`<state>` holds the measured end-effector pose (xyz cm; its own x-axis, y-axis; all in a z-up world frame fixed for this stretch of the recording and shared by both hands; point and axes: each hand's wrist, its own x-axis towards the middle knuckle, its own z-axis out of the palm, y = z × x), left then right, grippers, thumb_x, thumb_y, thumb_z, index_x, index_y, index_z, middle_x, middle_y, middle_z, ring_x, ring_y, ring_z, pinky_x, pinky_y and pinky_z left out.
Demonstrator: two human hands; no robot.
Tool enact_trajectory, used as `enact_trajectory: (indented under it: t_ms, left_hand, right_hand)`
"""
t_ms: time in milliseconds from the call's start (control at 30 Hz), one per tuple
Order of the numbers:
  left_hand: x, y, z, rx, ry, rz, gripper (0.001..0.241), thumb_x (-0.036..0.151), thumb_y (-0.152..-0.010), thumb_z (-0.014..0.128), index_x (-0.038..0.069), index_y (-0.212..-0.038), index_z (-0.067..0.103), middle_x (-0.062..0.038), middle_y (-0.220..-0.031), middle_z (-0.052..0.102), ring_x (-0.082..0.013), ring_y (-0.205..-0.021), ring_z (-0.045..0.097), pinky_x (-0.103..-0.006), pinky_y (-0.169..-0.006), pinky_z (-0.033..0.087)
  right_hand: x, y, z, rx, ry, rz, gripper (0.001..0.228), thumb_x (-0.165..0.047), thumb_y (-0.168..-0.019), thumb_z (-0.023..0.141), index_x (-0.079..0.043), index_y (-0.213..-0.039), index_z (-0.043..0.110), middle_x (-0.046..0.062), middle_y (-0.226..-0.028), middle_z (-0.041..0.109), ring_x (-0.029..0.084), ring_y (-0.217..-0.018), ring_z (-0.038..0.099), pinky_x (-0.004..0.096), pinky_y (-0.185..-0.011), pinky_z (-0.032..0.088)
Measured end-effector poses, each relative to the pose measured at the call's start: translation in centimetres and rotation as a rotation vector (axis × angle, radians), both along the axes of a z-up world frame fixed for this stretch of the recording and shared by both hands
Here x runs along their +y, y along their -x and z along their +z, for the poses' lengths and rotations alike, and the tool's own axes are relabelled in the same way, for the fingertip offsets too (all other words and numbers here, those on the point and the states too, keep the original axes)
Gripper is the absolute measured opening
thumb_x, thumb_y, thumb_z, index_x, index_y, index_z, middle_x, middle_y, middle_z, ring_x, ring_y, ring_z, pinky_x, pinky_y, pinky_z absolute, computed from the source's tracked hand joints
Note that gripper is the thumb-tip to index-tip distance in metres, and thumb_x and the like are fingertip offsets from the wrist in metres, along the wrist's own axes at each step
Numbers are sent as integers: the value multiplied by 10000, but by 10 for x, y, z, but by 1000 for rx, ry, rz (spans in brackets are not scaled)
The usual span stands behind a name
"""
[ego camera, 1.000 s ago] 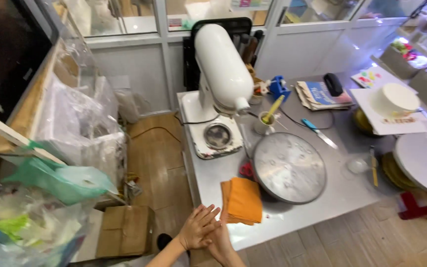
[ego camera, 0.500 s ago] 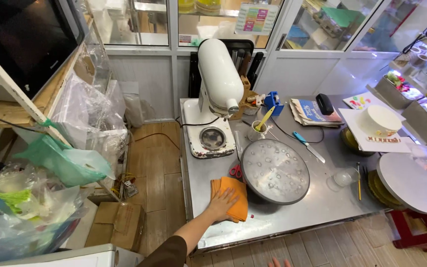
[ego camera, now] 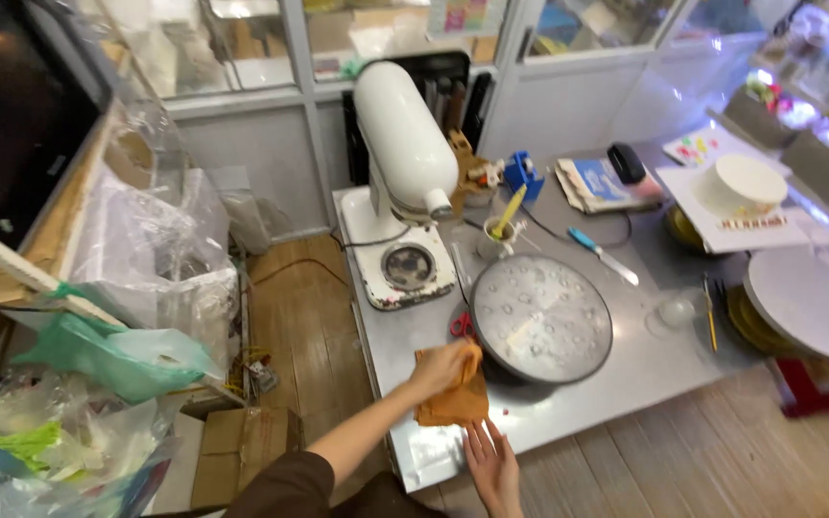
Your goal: Retrieve frozen cake base and components, defrost in microwave, and cut a small cake base.
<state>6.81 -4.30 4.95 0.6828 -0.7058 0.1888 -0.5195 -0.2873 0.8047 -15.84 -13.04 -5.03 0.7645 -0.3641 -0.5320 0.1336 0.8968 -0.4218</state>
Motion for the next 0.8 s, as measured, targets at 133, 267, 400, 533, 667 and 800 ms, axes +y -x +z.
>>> enact_trajectory:
  t_ms: [133,267,400,533,667,800]
  left_hand:
    - [12,9,109,8,109,-30,243,271,-1003,558,138,-1158,690,-191,-921,728,-417,-872,701,-489,-712,548]
    - [17,25,181,-129,120,-128,201,238,-971,605,146,-1114,711,-144,-967,765,-380,-879,720,-450,-756,571]
    - [21,53,226,88,-227,-473,432,299,-908,662,149,-1312,643,-165,-1122,718,-355,-1012,694,-442,-863,538]
    - [7,65,203,871,707,-672,614,495,-956,618,58,-1386,606,-189,-1435,613,-325,-1349,573,-447,-1101,474]
    - [-25,80,159,1496,1474,-593,768,619,-1008,465,117,-1580,360,-188,-1644,338,-318,-1491,377,-449,-1216,375]
    - [-37,102,109,1451,1443,-227,722,534,-1056,385,137,-1643,246,-174,-1693,279,-315,-1527,321,-439,-1182,344]
  right_hand:
    - [1,-36,22,-62,-36,45,576,-385,-1036,399,-73,-1520,391,150,-1569,444,309,-1439,428,477,-1156,373]
    - [-4,-71,99,-228,-87,190,698,-560,-988,443,-109,-1521,409,115,-1536,454,293,-1371,473,473,-1102,424]
    - [-4,-79,93,-312,-85,245,723,-574,-998,473,-105,-1540,377,134,-1542,427,290,-1388,451,459,-1118,422]
    - [-10,-96,96,-406,211,341,618,-422,-1058,486,-184,-1593,288,62,-1621,332,203,-1486,351,387,-1188,362]
    - [-19,-87,152,-489,54,324,641,-438,-1042,420,-205,-1611,237,35,-1665,293,223,-1513,337,400,-1211,335]
    - [-60,-87,216,-475,648,315,672,-492,-1029,420,-179,-1605,270,89,-1666,297,280,-1530,313,445,-1230,287]
